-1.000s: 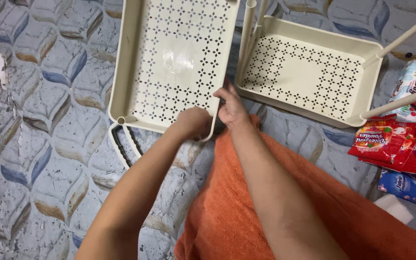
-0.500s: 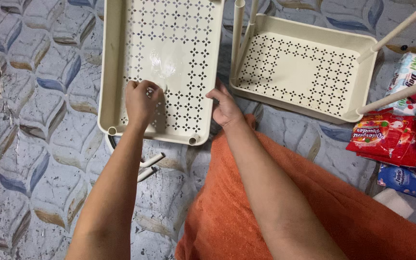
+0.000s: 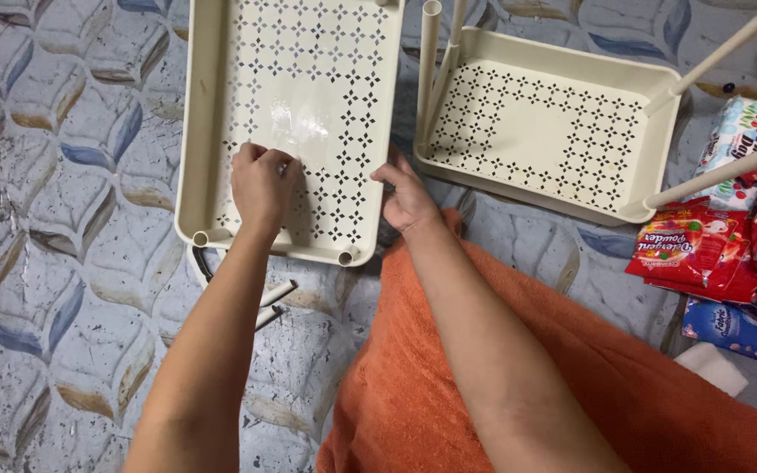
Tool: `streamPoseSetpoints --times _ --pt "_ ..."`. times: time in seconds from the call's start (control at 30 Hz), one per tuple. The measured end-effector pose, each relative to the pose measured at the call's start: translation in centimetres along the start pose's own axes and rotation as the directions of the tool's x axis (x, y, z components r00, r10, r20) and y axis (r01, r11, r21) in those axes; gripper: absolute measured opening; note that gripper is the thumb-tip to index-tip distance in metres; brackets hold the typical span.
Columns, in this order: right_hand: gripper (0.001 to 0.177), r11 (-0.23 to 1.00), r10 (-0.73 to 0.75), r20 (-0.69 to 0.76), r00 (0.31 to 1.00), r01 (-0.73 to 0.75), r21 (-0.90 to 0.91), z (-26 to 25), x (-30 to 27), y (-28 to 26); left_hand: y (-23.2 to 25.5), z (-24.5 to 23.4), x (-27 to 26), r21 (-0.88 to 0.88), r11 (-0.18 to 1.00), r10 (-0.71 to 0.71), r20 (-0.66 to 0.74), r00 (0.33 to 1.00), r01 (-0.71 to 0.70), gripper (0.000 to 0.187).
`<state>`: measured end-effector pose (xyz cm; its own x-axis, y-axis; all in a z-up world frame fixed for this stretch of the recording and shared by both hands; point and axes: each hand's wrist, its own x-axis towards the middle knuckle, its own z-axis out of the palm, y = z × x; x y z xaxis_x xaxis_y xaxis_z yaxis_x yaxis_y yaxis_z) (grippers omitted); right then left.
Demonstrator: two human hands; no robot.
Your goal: The person assembles a white plastic storage rack by inserting legs and connecting pieces into two perforated trays. They handle the trays, legs, and small connectors by hand, arranging and fitting the components together on the floor.
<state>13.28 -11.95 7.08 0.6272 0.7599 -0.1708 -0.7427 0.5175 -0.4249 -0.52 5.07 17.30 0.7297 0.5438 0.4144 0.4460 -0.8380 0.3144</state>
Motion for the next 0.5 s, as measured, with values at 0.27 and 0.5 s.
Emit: streamPoseSetpoints --times 0.27,0.5 --pt "0.078 1.000 -0.011 0.009 1.000 0.012 -0.025 0.2 -0.3 -0.2 -2.1 1.2 0.0 0.175 0.952 0.253 0.011 0.967 -0.251 0.007" --pt "0.077 0.999 0.018 -0.016 1.000 -0.019 -0.040 0.2 -0.4 -0.2 -2.3 0.5 2.1 0.128 0.980 -0.132 -0.137 0.982 0.150 0.012"
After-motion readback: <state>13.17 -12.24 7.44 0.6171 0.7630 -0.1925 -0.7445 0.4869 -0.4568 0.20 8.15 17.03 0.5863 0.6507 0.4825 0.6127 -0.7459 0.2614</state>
